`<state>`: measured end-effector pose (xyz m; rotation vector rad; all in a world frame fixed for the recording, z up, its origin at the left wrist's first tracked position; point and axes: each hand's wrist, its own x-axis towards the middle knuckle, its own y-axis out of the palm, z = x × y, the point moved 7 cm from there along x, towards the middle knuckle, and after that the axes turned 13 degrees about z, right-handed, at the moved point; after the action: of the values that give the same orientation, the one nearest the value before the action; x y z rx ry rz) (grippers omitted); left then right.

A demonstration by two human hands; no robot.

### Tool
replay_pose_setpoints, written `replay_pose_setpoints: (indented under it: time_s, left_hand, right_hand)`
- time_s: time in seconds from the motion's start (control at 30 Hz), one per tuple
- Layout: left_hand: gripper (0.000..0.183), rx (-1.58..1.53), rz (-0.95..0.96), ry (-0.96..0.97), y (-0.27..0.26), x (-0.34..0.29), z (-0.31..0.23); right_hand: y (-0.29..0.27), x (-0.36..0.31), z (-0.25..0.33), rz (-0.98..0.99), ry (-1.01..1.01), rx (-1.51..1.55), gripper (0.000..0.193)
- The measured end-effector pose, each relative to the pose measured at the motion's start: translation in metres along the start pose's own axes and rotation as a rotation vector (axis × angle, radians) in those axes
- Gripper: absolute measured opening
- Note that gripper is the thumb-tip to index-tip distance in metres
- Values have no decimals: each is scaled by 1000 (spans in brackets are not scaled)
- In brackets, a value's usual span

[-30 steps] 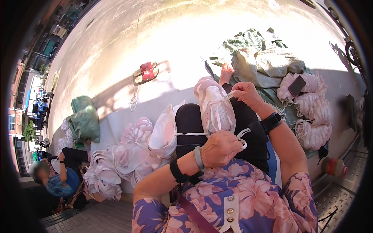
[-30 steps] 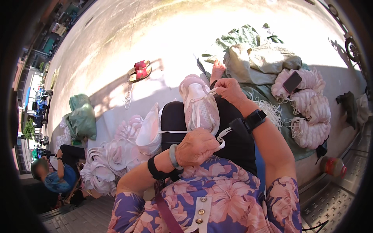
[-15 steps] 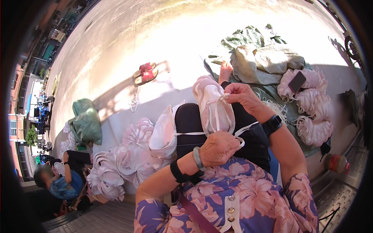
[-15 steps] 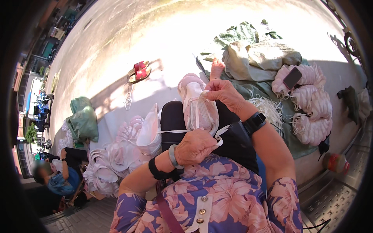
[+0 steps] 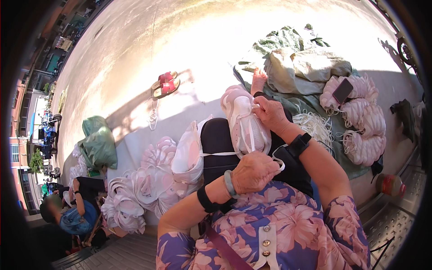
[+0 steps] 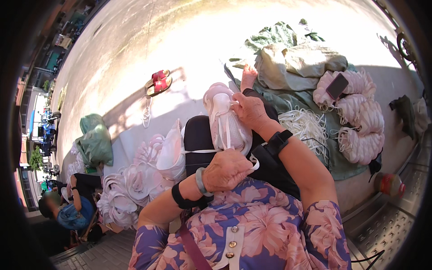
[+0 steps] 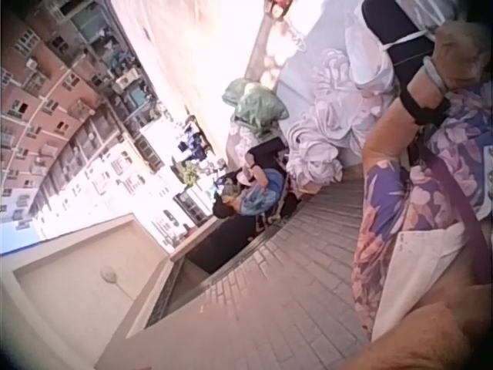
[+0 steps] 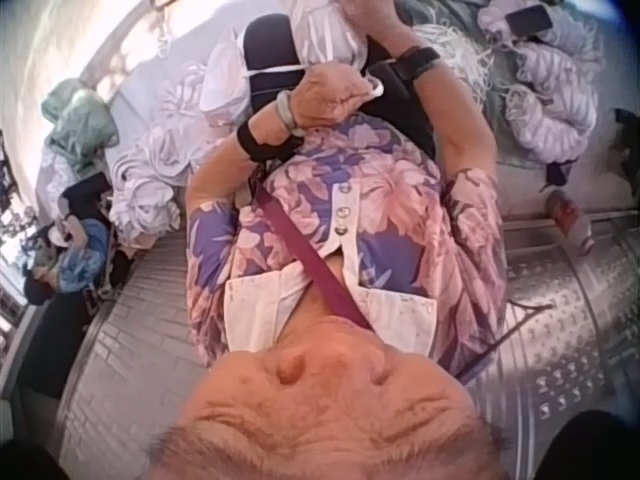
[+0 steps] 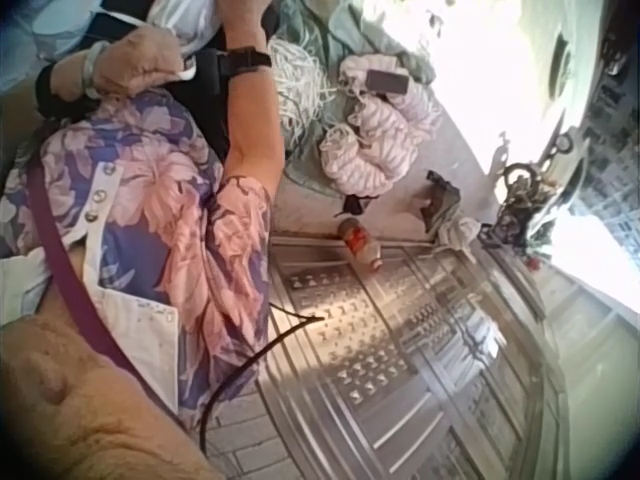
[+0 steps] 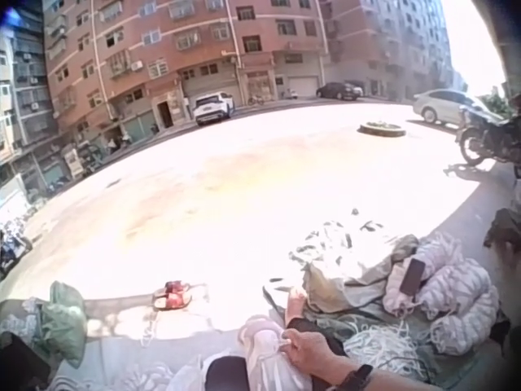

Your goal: Lacing shoe strings into various pink and white sneakers.

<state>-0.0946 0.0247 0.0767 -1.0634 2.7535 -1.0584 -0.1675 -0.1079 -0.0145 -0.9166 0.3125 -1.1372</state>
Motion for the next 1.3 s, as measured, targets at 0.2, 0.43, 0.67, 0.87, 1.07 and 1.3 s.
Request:
replay_pose_setpoints:
  time_s: [0.2,0.43,0.67,0.87,1.07,1.3]
  left_hand:
    - [6,-18,16,-6,6,-2,1]
    - [5,-9,49,-18,6,0,-3]
    - [5,18,61,-69,11,-4,3]
    - [5,31,108,-67,13,2,2]
    - [6,53,102,-67,15,3,2]
    - [6,38,66,-44,8,3,-3]
  right_hand:
    - [-26,-6,-22,-6,157,351,17]
    - [-17,-5,-10,130,295,1250,14]
    - [-16,-11,0,576,228,1301,13]
    - [-14,-8,-12,599,214,756,16]
    - [-24,-1,-12,-104,109,-153,17]
    - [17,-4,-51,-124,479,760,12]
